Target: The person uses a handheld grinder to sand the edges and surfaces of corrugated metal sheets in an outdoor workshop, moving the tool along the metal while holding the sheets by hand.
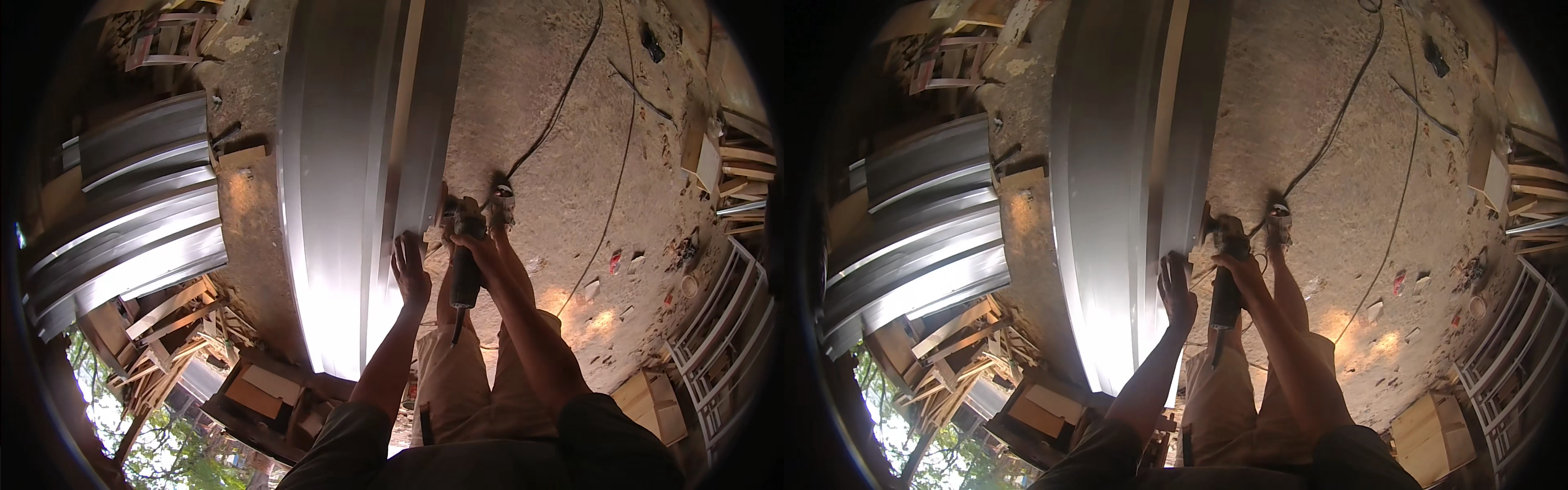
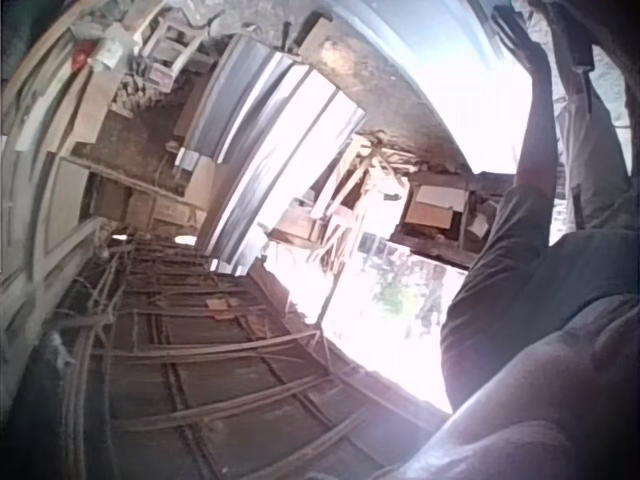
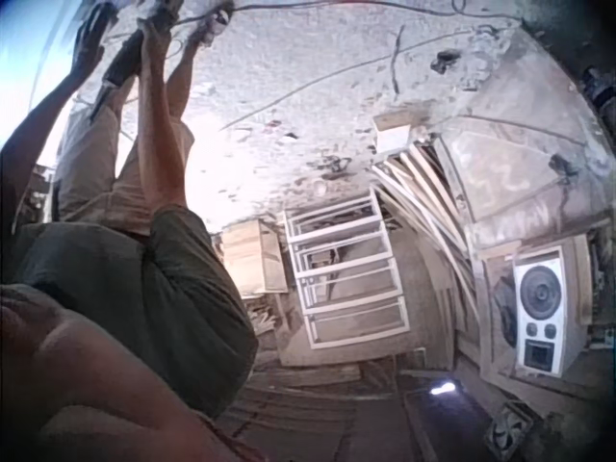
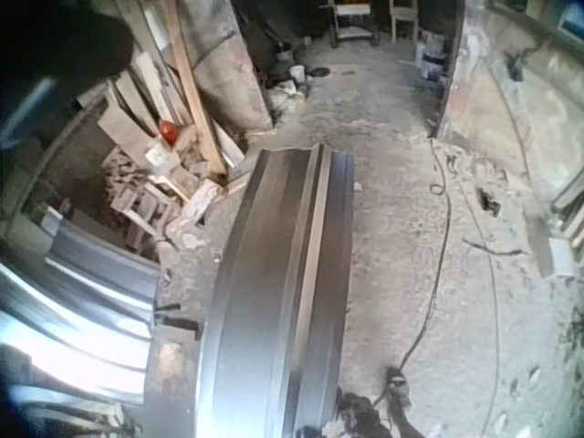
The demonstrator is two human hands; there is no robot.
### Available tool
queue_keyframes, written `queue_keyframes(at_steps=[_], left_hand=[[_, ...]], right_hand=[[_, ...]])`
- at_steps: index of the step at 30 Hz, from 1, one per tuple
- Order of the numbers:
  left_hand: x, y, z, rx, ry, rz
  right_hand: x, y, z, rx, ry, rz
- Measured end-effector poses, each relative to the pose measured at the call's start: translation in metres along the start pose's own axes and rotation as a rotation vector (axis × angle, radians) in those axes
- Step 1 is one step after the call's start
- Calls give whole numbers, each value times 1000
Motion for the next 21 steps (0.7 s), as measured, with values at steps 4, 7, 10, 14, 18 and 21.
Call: queue_keyframes(at_steps=[4,7,10,14,18,21], left_hand=[[1,2,-2,19,-4,-21],[5,3,-3,-8,-64,13],[1,1,4,-22,-54,44],[8,6,0,-2,-46,27],[8,10,-1,14,-42,49],[7,15,-1,-8,-41,54]], right_hand=[[-6,8,-6,-25,-32,-39],[-13,13,-8,-12,2,14],[-7,11,-12,-18,-32,13],[-17,-12,-22,-100,9,101],[-20,-27,-26,-150,37,112],[-21,-40,-31,-270,93,103]])
Point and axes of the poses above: each hand's wrist, its own z-axis away from the middle knuckle, its own x-axis out of the palm, y = z × x, the point moved 5 cm from there along -z, towards the middle knuckle, and after that the axes turned 12 degrees about -y, right-handed, at the moved point
